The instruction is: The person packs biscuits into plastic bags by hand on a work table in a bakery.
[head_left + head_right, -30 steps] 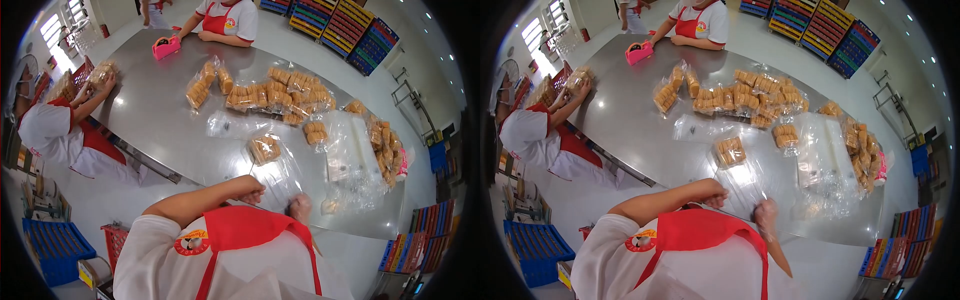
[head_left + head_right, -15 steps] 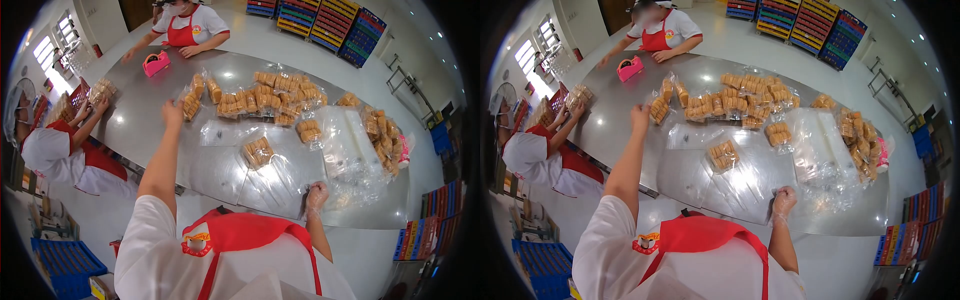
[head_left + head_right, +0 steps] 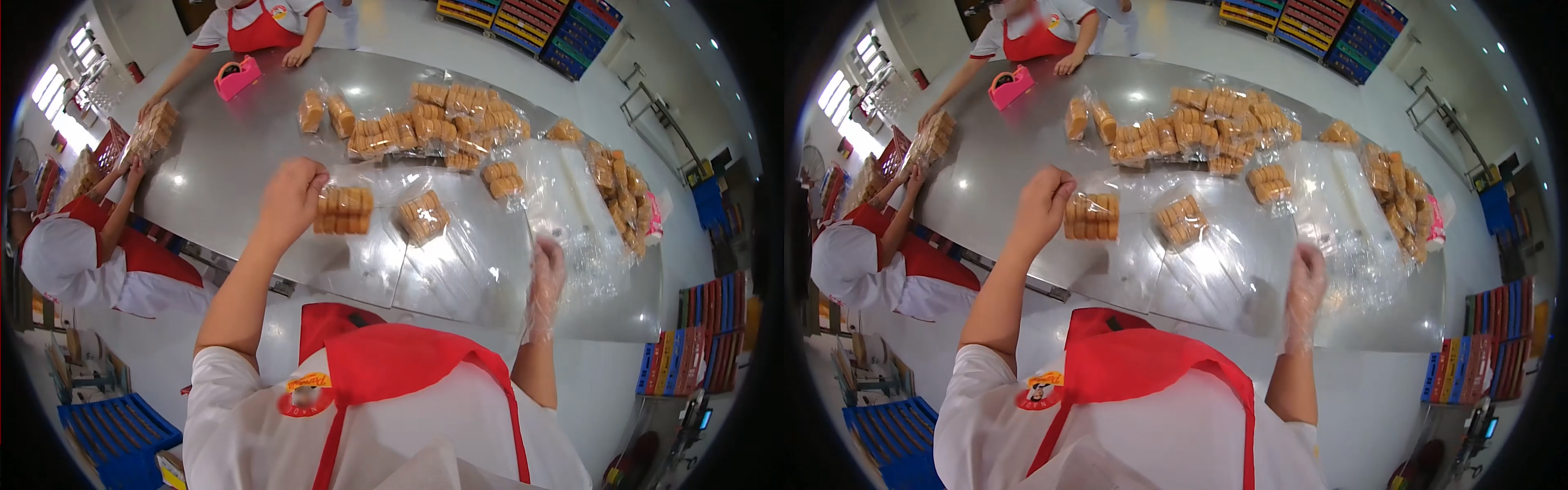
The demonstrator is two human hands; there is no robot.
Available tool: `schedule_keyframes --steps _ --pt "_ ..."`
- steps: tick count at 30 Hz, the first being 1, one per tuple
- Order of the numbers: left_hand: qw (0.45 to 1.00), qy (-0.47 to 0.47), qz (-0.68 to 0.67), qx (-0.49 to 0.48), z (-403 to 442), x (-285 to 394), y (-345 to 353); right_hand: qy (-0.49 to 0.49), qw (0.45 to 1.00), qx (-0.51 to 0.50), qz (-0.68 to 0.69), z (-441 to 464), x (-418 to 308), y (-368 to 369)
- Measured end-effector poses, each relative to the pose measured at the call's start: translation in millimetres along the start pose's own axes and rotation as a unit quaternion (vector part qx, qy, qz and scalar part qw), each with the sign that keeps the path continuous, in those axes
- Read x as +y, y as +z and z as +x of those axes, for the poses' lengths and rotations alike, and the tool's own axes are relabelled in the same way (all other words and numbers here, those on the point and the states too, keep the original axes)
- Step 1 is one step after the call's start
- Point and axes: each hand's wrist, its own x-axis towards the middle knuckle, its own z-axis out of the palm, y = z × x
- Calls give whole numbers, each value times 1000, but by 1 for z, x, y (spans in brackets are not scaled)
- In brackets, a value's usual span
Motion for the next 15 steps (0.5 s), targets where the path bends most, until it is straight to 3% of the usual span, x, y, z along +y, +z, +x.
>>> schedule_keyframes --steps 3,6,8,12,15 --pt "982 -45 -166 -83 -18 32 5 -79 980 -179 26 -45 -105 47" --pt "945 -80 -291 -127 -41 45 19 100 900 -361 225 -73 -114 104" --pt "932 -112 -318 -136 -54 47 26 186 833 -406 328 -85 -112 127" --pt "828 -278 -468 -132 -88 18 46 223 842 -366 327 -108 -107 149" --pt "710 -409 -547 -174 -100 31 40 237 851 -349 313 -120 -105 159"
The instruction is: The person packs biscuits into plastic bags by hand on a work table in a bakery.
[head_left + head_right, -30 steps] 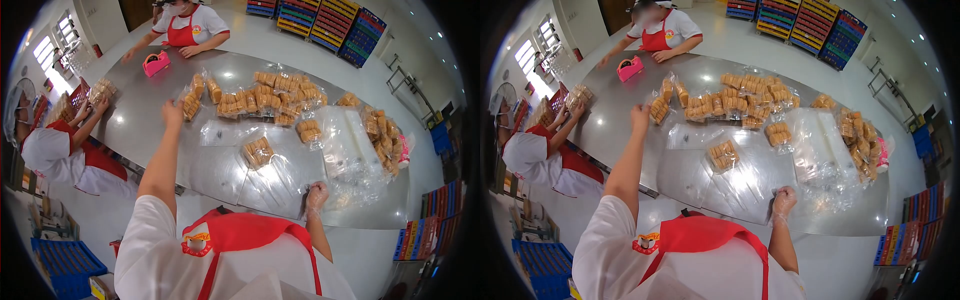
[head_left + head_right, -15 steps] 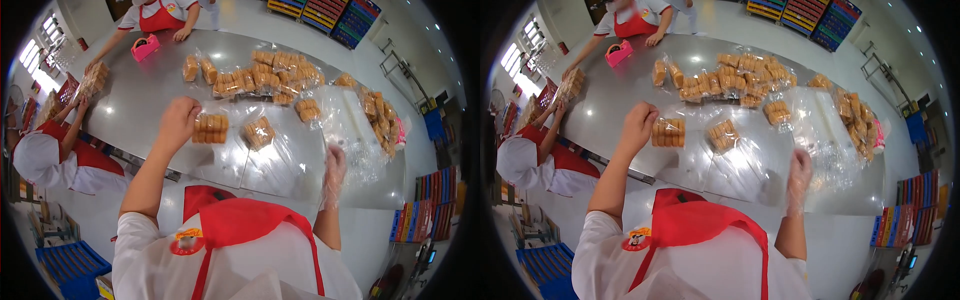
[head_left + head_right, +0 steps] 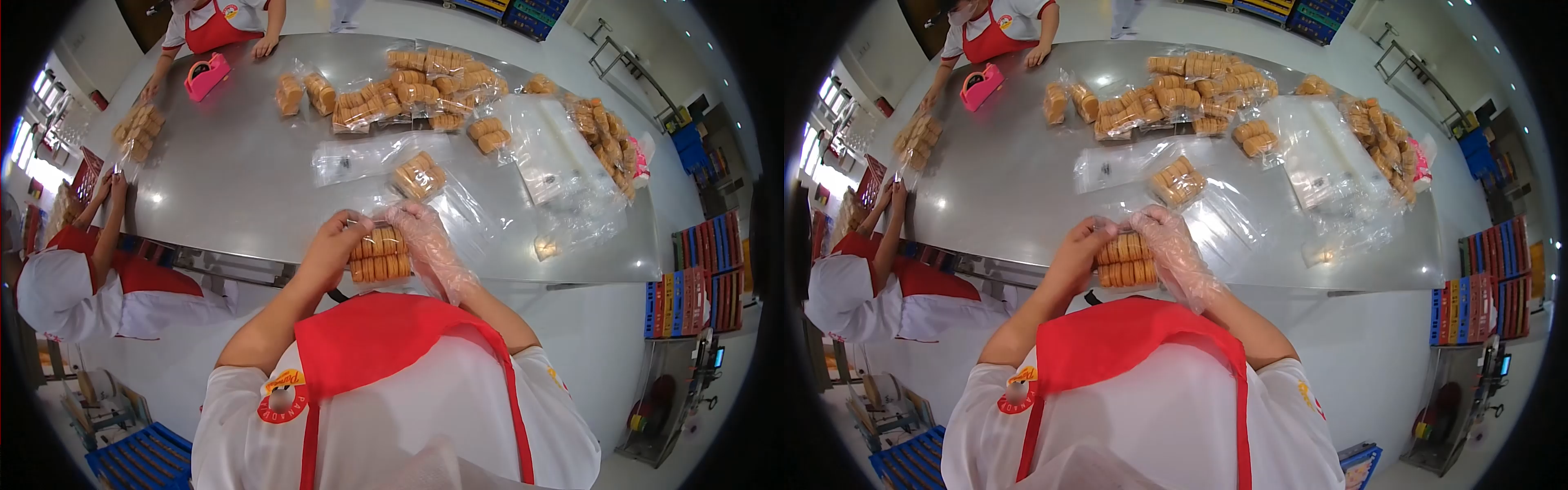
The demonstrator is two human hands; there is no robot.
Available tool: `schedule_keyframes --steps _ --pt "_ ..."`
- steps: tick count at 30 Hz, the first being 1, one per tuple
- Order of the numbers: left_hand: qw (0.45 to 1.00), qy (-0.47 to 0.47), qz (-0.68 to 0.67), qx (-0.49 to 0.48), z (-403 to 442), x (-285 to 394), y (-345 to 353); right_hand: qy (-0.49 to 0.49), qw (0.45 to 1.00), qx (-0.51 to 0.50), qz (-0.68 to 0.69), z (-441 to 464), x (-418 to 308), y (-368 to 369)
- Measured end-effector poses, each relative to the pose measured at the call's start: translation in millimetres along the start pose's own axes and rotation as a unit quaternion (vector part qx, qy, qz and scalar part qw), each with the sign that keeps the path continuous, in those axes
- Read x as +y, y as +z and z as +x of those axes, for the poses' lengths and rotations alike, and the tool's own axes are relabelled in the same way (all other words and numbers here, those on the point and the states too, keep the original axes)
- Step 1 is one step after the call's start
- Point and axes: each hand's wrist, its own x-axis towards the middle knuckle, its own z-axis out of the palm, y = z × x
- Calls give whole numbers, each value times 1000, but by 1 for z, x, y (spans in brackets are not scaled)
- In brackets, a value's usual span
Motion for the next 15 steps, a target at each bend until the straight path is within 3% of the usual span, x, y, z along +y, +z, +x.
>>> schedule_keyframes --steps 3,11,15 --pt "1000 23 -11 4 -4 -17 -16 -9 1000 4 -17 -9 12 11" --pt "998 -57 -22 21 -25 -20 -22 48 991 66 -101 -21 39 23" --pt "999 10 49 -6 -19 -34 -25 19 995 67 -68 -28 42 28"
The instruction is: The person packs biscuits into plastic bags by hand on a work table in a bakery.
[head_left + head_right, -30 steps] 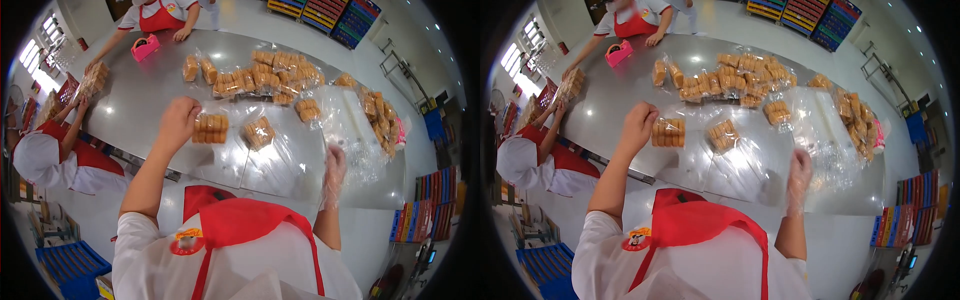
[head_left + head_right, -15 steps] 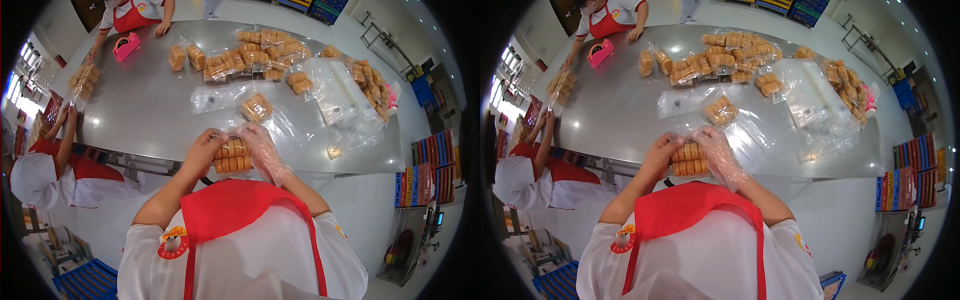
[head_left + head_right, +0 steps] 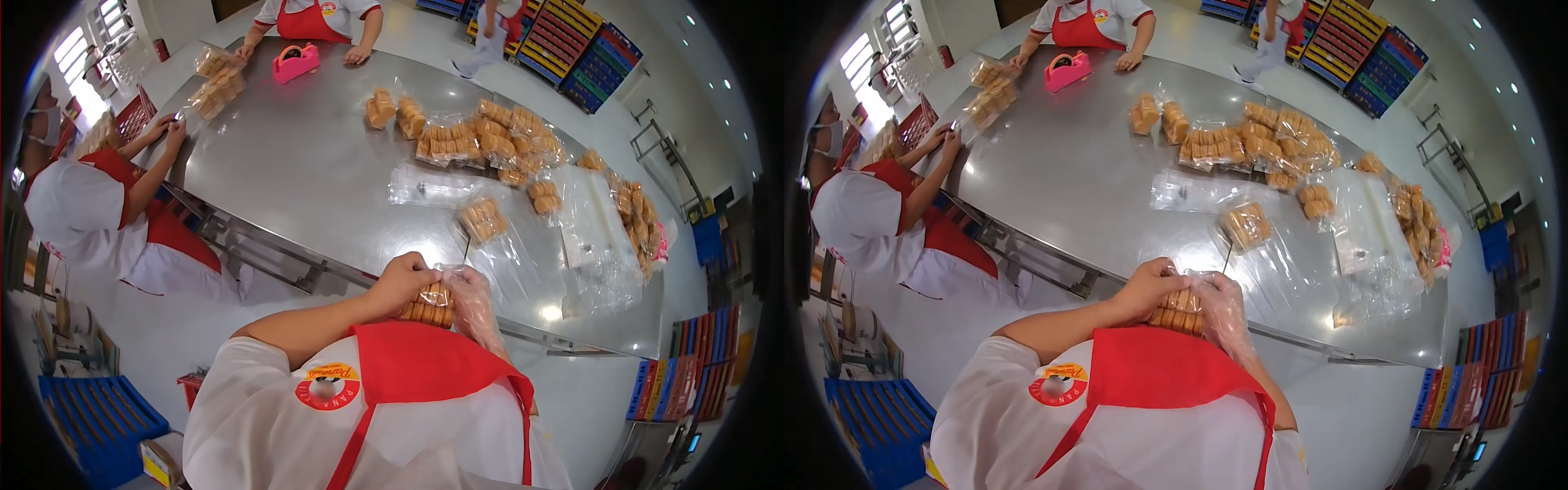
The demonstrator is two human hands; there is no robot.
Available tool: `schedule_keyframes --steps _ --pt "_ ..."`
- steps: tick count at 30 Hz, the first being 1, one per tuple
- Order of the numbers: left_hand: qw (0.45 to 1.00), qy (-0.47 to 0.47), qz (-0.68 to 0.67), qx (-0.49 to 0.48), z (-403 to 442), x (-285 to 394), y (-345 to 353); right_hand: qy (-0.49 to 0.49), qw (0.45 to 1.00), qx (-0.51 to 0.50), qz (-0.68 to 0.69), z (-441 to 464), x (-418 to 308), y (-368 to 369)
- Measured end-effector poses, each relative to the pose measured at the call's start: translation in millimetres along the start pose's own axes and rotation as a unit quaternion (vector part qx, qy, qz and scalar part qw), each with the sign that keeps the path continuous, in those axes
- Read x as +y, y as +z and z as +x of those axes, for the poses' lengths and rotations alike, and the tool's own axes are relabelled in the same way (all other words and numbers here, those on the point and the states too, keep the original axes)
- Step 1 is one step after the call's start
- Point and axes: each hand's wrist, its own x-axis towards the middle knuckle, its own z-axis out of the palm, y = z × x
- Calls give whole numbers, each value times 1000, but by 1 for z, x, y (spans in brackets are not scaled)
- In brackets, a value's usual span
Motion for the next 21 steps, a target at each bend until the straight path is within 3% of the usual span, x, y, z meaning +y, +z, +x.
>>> schedule_keyframes --steps 2,11,14,17,21 --pt "995 27 98 -23 5 -1 -3 -5 1000 9 8 -3 -3 -1" --pt "996 25 -18 -81 -4 11 2 -60 998 12 4 -8 2 -1" --pt "993 78 55 -63 -16 32 5 -45 998 38 -8 -8 2 1" --pt "989 90 115 -31 -1 2 -8 -59 998 27 -19 -9 4 6" --pt "996 66 46 -23 -11 6 -17 -73 997 21 -23 -8 4 13"
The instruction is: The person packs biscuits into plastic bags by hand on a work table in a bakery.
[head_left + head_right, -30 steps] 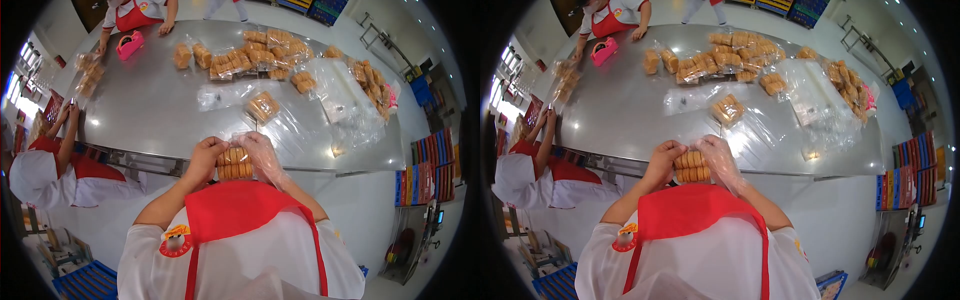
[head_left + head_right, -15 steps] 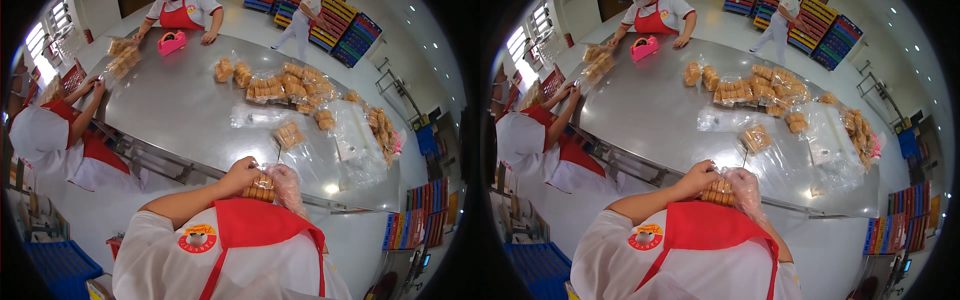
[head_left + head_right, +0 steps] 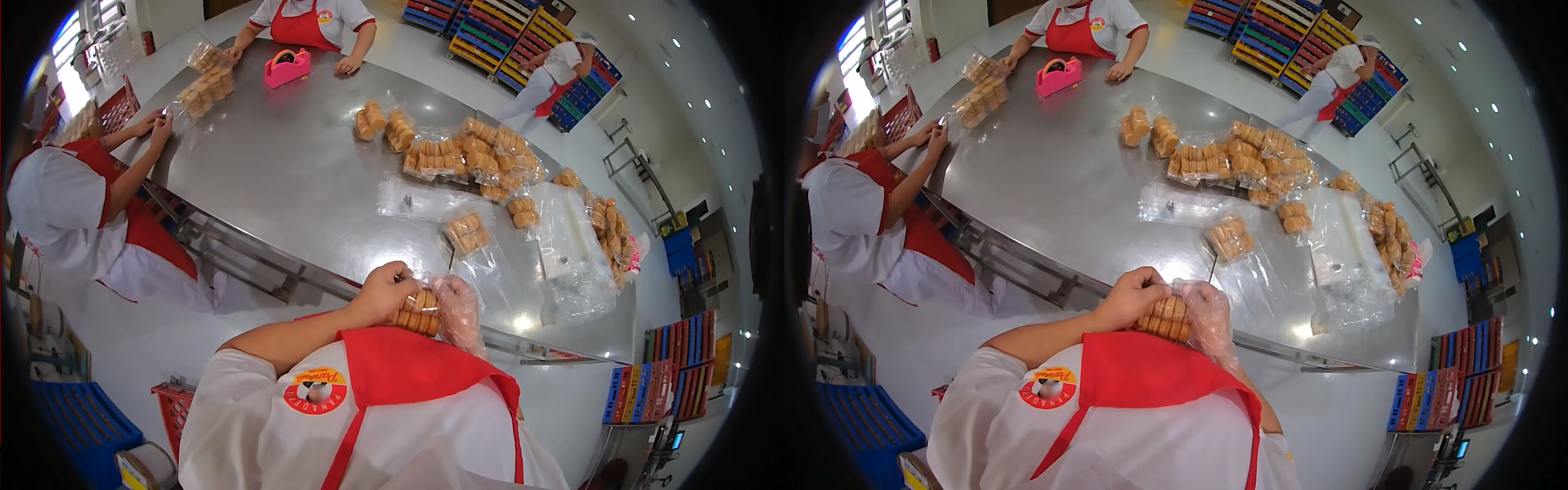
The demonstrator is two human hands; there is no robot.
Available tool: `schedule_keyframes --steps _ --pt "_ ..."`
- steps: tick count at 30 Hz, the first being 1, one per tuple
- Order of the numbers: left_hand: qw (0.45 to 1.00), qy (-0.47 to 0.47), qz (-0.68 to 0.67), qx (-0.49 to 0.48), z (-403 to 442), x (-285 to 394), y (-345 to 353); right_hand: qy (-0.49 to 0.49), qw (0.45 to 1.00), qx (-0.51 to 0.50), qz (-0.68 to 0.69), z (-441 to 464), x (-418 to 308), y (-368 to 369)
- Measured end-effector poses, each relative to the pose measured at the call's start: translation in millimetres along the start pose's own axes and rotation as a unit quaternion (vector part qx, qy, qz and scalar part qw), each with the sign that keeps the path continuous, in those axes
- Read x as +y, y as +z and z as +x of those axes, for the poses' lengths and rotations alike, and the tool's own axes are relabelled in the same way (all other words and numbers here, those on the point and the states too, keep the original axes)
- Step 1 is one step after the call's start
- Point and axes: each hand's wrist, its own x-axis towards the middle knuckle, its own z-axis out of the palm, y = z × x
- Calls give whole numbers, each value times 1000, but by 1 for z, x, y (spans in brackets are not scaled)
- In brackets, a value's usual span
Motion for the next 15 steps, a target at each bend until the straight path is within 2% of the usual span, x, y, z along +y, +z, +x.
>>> schedule_keyframes --steps 2,5,8,11,14,15 --pt "999 11 -30 2 -2 -2 -3 6 1000 -9 15 0 -1 2" --pt "996 78 40 34 -1 1 -11 20 1000 -15 3 -3 -15 11" --pt "975 156 152 39 -6 12 -24 -17 998 -20 -52 -4 -21 15" --pt "971 182 136 75 -10 22 -27 -54 995 -27 -82 -8 -31 23" --pt "971 159 155 92 -21 46 -29 -102 988 -54 -99 3 -19 17" --pt "971 160 154 94 -21 47 -31 -84 991 -55 -90 5 -17 19"
